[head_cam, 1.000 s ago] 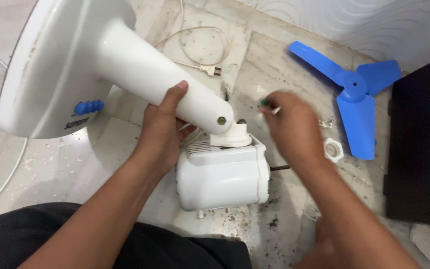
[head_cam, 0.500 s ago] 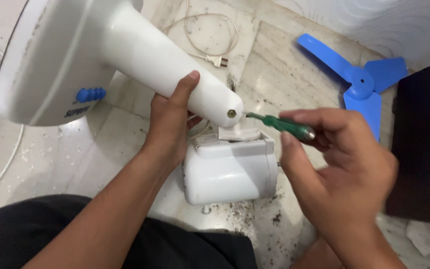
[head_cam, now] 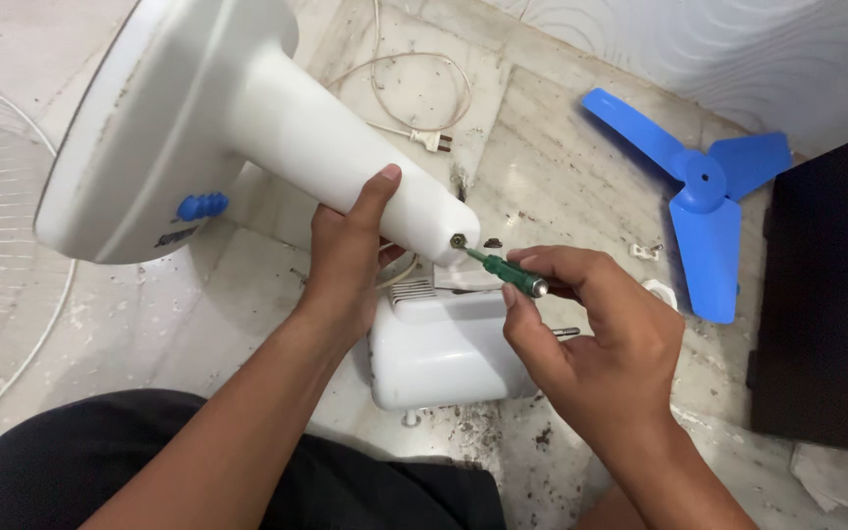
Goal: The person assembles a white pedestal fan by attaching the motor housing to the stand using a screwdriver. They align the parts, insert a screw, and tighten it to secure the connection.
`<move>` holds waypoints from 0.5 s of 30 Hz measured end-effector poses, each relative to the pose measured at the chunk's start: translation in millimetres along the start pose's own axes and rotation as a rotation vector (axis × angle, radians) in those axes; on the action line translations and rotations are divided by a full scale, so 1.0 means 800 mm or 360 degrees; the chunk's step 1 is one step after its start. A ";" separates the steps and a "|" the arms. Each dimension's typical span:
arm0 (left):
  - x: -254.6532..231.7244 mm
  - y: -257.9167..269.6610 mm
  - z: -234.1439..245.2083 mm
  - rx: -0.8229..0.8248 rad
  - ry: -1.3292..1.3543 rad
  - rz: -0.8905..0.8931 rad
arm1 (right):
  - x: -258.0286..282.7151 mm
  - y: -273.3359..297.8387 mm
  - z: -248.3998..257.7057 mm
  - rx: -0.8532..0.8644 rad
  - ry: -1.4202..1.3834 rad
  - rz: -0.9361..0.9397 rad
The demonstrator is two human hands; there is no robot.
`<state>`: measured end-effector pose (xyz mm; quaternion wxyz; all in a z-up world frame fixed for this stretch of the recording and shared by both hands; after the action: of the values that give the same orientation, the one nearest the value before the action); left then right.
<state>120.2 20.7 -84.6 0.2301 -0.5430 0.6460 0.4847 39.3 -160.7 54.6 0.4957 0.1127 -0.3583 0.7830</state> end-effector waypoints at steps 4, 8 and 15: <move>0.004 0.006 -0.003 -0.0046 0.0027 0.0012 | 0.002 -0.001 0.000 0.0020 -0.0025 -0.0036; -0.004 0.006 -0.004 -0.0048 -0.0004 -0.0002 | 0.006 -0.001 0.000 -0.0039 -0.0061 0.0018; 0.008 0.005 -0.001 -0.0055 0.0003 -0.0038 | -0.010 0.011 -0.001 0.0049 -0.0162 -0.0028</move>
<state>114.9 17.1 -88.0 0.2259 -0.5551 0.6312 0.4923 35.8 -168.1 45.8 0.4818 0.1632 -0.3700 0.7774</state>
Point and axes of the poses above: each hand's wrist, its own y-axis away from the middle knuckle, its own z-axis out of the back of the hand, x = y × z, the point moved 6 cm from there along -y, towards the middle knuckle, and after that the axes turned 4 degrees about x, right-handed, at the moved point
